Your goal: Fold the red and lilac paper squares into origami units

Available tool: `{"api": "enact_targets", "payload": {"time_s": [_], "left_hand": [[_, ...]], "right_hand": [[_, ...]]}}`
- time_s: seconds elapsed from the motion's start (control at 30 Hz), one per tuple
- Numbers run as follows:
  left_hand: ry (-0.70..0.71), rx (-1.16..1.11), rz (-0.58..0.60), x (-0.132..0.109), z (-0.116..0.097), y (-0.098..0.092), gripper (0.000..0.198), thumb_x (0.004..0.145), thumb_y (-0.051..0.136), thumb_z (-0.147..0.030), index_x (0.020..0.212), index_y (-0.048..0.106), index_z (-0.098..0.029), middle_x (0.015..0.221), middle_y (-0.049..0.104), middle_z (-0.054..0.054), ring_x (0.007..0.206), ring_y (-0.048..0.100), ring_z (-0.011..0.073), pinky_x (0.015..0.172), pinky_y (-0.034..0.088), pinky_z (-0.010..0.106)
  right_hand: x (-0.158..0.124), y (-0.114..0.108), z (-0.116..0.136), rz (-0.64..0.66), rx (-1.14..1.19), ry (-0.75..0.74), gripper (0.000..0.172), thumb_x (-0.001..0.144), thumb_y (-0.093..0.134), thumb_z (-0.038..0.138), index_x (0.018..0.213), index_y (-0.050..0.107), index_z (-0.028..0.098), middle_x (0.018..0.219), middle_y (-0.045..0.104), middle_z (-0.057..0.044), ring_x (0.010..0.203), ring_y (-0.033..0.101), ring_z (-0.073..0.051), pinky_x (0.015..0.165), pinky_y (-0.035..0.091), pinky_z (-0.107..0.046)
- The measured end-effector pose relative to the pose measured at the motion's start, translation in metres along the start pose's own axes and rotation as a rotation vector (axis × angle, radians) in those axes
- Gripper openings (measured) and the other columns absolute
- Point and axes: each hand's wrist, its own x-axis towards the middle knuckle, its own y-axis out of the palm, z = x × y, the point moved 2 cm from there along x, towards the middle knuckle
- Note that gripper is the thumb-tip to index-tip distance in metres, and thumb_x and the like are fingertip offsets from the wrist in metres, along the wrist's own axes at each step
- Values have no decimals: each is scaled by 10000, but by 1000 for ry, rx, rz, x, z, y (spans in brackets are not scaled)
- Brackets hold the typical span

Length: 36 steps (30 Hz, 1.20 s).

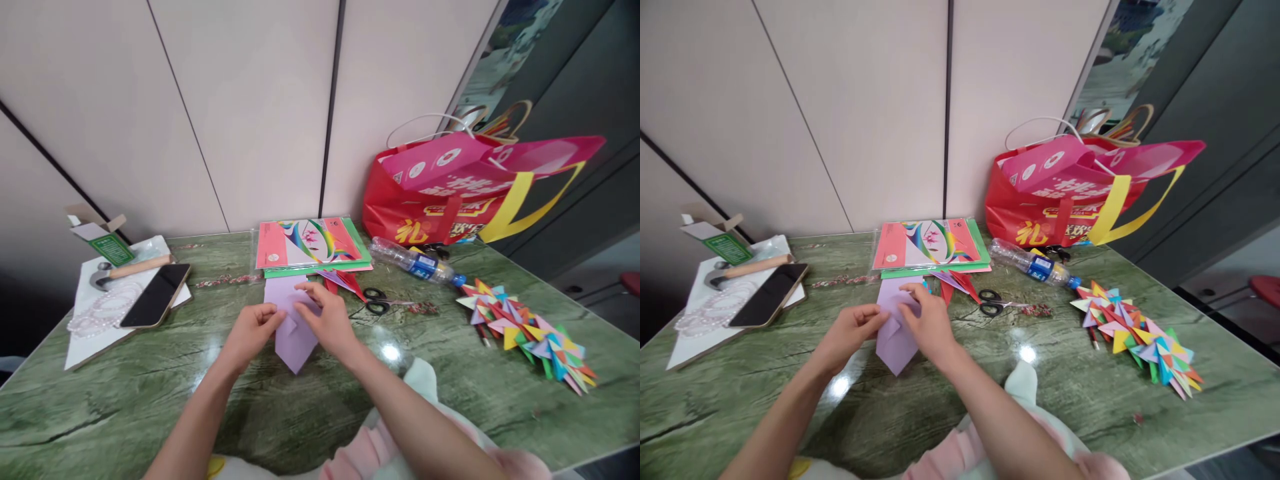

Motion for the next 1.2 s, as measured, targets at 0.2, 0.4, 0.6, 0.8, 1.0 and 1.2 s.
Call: {"api": "enact_targets", "payload": {"time_s": [0.2, 0.4, 0.6, 0.8, 1.0, 1.2], "left_hand": [[-9, -48, -53, 4, 5, -4, 248, 677, 616, -363, 731, 660, -125, 577, 606, -7, 509, 489, 101, 493, 370, 195], [38, 53, -118, 6, 9, -6, 281, 697, 582, -392, 730, 659, -124, 559, 600, -4, 486, 485, 106, 458, 343, 189], [153, 200, -167, 6, 0, -7, 244, 686, 567, -353, 673, 670, -132, 585, 634, 10, 547, 540, 139, 501, 401, 205], [126, 172, -160, 7, 2, -8, 249, 673, 596, -378, 725, 678, -148, 636, 669, 21, 572, 576, 157, 500, 420, 212], [-37, -12, -53, 6, 10, -8, 288, 601, 689, -387, 748, 647, -142, 637, 683, 28, 559, 593, 158, 496, 419, 215], [-115, -59, -49, 5, 9, -7, 287, 571, 714, -376, 695, 653, -124, 614, 685, 34, 516, 587, 148, 475, 409, 215]], "right_hand": [[2, -1, 1, -20, 125, 39, 154, 734, 505, 149, 876, 556, 181, 839, 628, -32, 782, 601, -159, 719, 472, -278], [1, 2, 3, 166, 110, 64, 246, 646, 489, 50, 811, 607, 189, 828, 644, -5, 765, 593, -141, 642, 458, -231], [1, 5, 4, 221, 95, 128, 177, 652, 633, 223, 823, 640, 176, 840, 662, -29, 791, 589, -170, 651, 450, -257], [5, 7, -11, 155, 265, 250, 117, 695, 585, 211, 806, 600, 178, 689, 649, -6, 657, 609, -146, 615, 458, -260], [6, 5, -17, 115, 402, 398, 263, 570, 693, 226, 801, 582, 166, 609, 634, 12, 550, 589, -129, 551, 445, -245], [5, 3, -16, 119, 469, 475, 319, 504, 739, 272, 770, 617, 143, 600, 648, -1, 508, 553, -109, 508, 408, -229]]}}
